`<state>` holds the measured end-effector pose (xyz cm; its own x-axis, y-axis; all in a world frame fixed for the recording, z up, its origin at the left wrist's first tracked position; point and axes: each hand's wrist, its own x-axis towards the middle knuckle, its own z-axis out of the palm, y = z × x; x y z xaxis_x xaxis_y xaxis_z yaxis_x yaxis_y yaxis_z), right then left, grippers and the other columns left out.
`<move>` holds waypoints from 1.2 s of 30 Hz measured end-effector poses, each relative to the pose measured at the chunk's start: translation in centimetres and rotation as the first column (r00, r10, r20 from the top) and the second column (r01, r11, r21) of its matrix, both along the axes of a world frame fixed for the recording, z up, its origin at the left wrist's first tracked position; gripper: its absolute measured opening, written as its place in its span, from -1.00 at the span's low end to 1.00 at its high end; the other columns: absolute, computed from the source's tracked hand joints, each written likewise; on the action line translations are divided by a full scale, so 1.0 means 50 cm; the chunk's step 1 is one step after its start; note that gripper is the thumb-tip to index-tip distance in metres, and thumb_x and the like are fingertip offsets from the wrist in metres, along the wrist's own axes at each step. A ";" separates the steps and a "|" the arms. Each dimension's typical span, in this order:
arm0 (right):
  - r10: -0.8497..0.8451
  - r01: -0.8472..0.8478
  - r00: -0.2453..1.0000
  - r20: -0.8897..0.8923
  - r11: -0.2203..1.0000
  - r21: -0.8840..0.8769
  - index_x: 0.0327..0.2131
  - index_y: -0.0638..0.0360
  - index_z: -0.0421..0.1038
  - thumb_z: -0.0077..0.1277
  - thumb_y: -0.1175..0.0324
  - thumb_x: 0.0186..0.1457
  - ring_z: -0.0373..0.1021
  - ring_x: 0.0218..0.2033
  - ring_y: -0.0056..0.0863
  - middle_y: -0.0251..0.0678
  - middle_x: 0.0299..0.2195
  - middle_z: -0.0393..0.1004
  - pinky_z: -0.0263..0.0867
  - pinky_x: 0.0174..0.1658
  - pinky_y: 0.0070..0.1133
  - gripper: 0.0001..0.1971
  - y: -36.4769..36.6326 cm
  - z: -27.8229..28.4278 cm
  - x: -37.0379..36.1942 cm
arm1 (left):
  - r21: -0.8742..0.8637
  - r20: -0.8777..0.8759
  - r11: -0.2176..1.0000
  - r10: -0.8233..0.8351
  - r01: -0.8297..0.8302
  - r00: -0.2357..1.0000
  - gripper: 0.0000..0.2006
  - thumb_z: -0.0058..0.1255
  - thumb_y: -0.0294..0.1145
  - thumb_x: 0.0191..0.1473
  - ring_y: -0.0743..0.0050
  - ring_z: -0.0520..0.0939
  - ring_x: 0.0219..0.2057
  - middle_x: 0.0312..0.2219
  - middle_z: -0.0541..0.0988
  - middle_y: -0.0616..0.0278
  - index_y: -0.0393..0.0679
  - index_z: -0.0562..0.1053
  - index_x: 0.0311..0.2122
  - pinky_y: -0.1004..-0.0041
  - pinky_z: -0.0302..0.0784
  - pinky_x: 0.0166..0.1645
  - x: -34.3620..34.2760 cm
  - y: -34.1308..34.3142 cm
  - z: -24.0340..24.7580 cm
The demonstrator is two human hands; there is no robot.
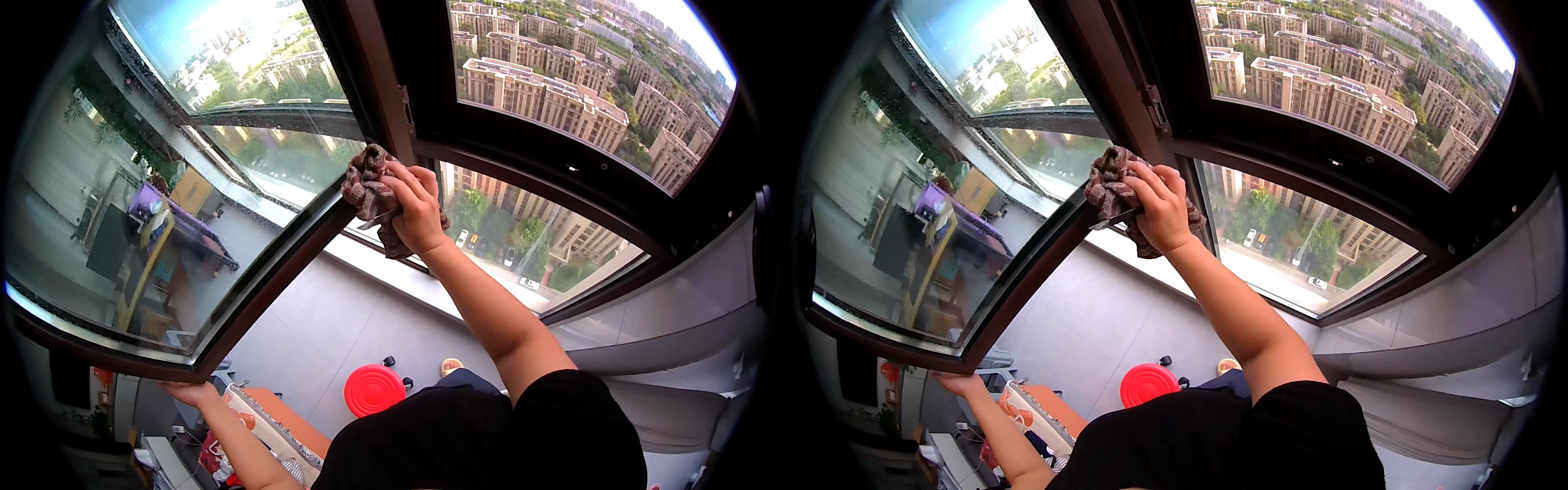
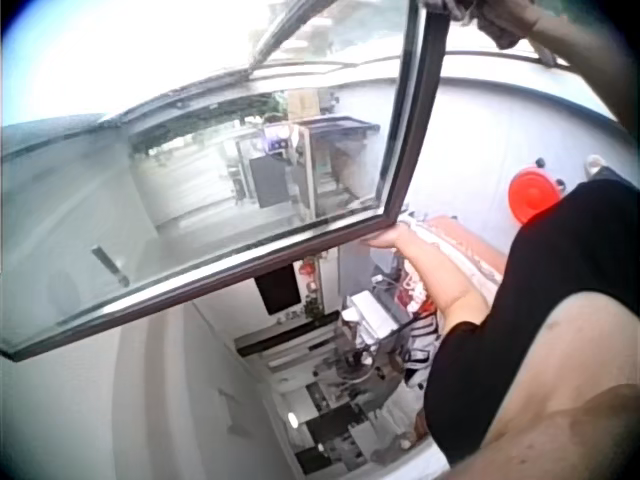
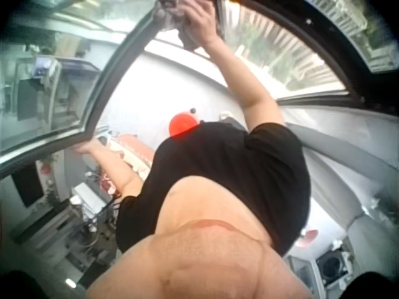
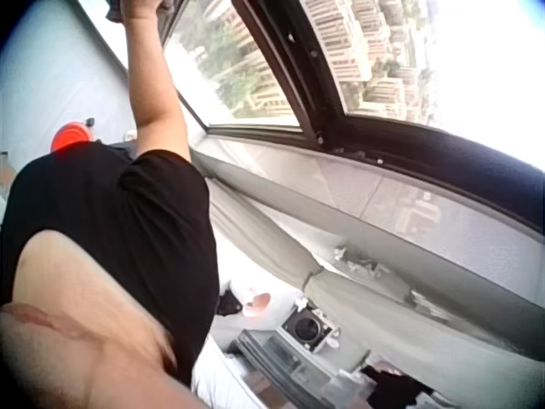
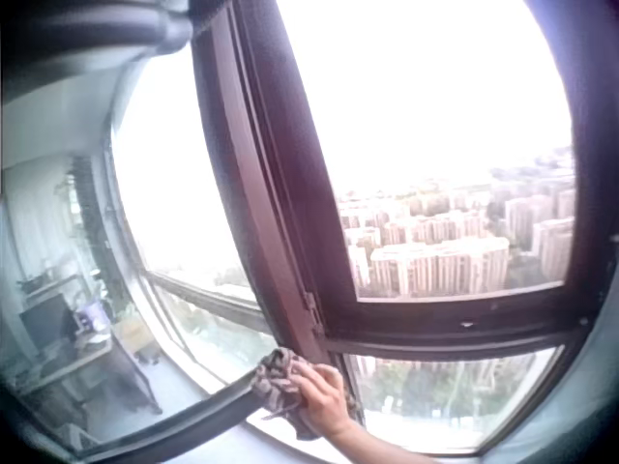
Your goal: The person cleans the interior tracks and frames of a large glass window using a cloth and a narrow tool to reach into crevices.
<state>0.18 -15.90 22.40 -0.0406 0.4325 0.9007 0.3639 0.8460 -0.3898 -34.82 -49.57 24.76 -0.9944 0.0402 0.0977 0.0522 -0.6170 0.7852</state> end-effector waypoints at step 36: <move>-0.471 0.482 0.876 0.109 0.867 -0.127 -0.23 0.11 0.44 0.02 0.51 -0.19 0.20 -0.17 -0.29 -0.32 -0.09 0.41 0.07 -0.07 -0.46 -0.67 0.089 0.073 0.270 | -0.456 0.063 0.593 -0.722 0.663 0.689 -0.49 -0.36 0.24 0.10 0.46 0.46 -0.30 -0.37 0.44 0.30 -0.06 0.31 -0.23 0.40 0.31 -0.18 0.302 0.394 -0.170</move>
